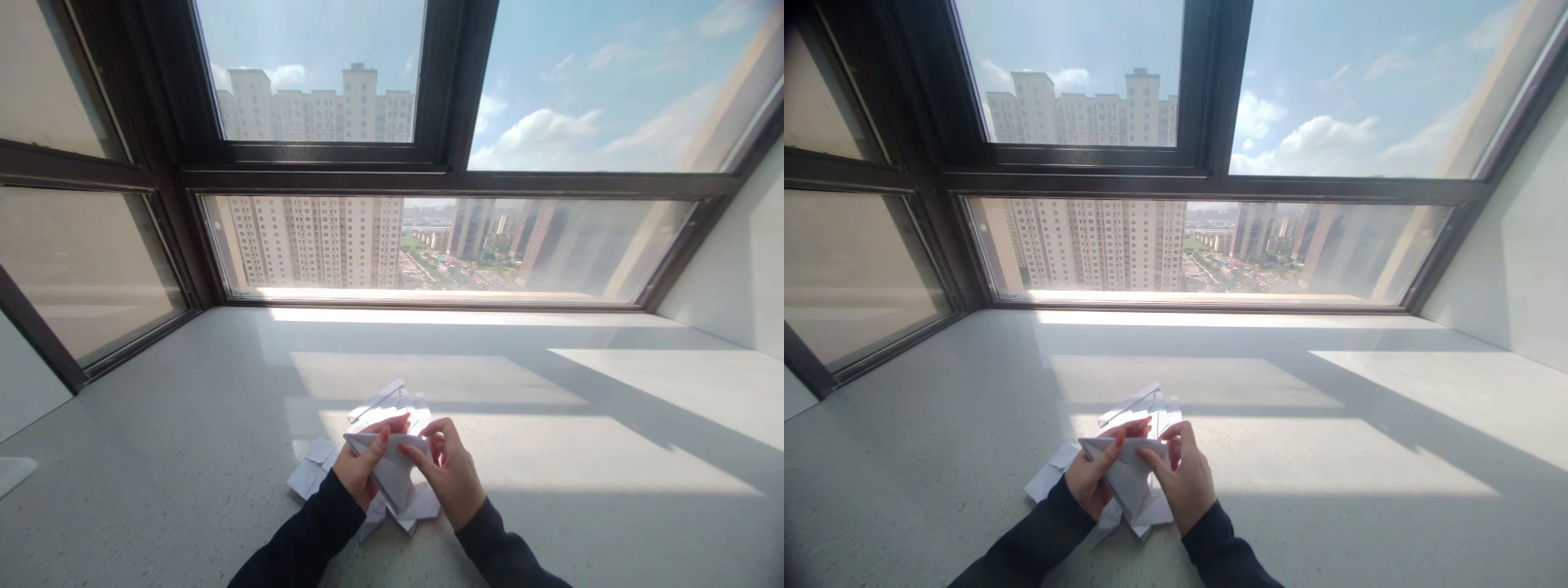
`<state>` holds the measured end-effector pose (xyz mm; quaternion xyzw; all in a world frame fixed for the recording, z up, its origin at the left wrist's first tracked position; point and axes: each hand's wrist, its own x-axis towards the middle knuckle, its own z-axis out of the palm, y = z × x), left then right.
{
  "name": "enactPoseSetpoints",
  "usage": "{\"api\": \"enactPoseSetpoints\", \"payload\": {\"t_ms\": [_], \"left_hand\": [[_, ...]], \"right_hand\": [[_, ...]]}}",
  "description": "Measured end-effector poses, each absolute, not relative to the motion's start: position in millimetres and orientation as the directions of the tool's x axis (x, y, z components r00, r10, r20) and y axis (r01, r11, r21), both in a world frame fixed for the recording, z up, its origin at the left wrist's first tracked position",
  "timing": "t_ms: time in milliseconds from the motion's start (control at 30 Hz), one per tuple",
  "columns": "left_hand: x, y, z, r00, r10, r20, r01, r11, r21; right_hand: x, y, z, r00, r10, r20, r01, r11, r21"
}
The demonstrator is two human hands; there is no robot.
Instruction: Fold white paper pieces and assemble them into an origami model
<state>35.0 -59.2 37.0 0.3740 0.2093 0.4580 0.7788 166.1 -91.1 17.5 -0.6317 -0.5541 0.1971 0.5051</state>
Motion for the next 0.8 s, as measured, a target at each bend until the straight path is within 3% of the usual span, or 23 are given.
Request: {"api": "enactPoseSetpoints", "payload": {"t_ms": [233, 500, 800], "left_hand": [[34.9, -58.9, 36.1, 0.522, 0.853, -0.006, -0.543, 0.338, 0.769], [32.5, -57.7, 35.4, 0.522, 0.853, 0.007, -0.551, 0.330, 0.766], [34.2, -53.2, 29.6, 0.484, 0.874, 0.030, -0.588, 0.300, 0.751]], "right_hand": [[163.7, -93.8, 22.6, 0.282, 0.885, 0.370, 0.533, 0.176, -0.827], [161.8, -93.7, 22.5, 0.278, 0.887, 0.367, 0.618, 0.127, -0.775], [164.6, -89.1, 17.7, 0.164, 0.923, 0.348, 0.509, 0.223, -0.831]]}}
